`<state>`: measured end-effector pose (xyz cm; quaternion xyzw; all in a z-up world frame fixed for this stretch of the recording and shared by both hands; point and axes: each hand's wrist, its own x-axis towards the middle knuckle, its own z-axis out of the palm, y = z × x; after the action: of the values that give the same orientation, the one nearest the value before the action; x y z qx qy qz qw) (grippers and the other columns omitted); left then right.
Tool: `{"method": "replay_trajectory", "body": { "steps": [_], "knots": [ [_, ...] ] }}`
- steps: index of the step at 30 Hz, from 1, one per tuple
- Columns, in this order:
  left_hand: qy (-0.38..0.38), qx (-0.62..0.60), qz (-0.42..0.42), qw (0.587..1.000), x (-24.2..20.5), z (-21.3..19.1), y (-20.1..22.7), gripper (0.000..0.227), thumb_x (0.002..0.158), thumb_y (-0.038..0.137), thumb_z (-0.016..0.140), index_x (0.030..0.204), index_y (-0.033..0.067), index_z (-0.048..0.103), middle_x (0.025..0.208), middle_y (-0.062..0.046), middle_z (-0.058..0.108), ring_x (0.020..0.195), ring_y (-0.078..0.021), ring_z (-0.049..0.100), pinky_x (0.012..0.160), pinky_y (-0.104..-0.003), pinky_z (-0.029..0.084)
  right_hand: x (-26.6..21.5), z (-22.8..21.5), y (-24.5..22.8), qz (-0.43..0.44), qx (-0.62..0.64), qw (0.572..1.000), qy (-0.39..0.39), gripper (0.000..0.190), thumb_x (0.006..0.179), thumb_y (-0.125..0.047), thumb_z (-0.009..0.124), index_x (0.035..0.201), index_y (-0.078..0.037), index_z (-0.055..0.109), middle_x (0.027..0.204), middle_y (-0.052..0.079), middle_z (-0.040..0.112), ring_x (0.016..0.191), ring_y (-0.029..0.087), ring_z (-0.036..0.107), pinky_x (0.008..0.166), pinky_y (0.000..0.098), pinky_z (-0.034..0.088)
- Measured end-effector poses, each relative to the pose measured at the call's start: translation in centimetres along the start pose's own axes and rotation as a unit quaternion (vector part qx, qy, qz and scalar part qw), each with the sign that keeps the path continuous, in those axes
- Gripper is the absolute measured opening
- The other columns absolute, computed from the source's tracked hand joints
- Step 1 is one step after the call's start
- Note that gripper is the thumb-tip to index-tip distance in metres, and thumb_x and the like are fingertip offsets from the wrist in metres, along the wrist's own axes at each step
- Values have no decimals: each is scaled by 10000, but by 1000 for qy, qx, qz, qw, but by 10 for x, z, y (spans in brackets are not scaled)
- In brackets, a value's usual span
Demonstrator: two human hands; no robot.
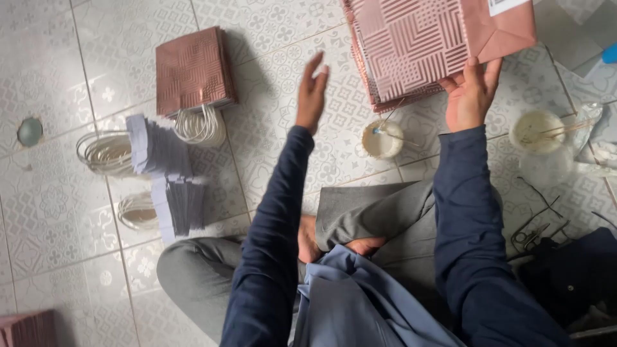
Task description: The person assembles gift bags by applying glue to small white paper tabs and attaching them to the inside of patterned paper bags. They then thread white rope handles through the tabs and press them into place. The process is repeated for multiple bags.
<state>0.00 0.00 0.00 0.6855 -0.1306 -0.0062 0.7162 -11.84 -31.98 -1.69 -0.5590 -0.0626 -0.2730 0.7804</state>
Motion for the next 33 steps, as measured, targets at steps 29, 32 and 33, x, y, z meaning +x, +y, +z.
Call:
{"method": "replay_trajectory", "body": {
  "steps": [29, 32, 33],
  "knots": [
    [299, 34, -222, 928, -217, -174, -64, 835, 940, 394, 729, 1614, 116, 322, 1609, -343, 274, 1464, -527, 304, 1222, -599, 277, -153, 327, 158, 18, -561, 686, -462, 665, 1082, -586, 457, 1657, -294, 295, 1714, 166, 195, 1569, 441, 131, 1223, 717, 38],
    [334, 100, -74, 934, -218, -204, 1, 636, 978, 245, 708, 1552, 160, 447, 1575, -267, 346, 1489, -490, 303, 1233, -578, 275, -145, 331, 166, 52, -549, 707, -443, 664, 1073, -577, 487, 1639, -265, 333, 1678, 160, 244, 1537, 438, 204, 1212, 713, 101],
    [343, 166, 37, 924, -221, -218, 21, 518, 998, 163, 699, 1490, 142, 539, 1486, -199, 533, 1480, -437, 390, 1223, -555, 326, -144, 332, 171, 66, -542, 726, -417, 673, 1055, -527, 578, 1620, -215, 388, 1628, 187, 333, 1495, 456, 316, 1194, 708, 178]
  ]
}}
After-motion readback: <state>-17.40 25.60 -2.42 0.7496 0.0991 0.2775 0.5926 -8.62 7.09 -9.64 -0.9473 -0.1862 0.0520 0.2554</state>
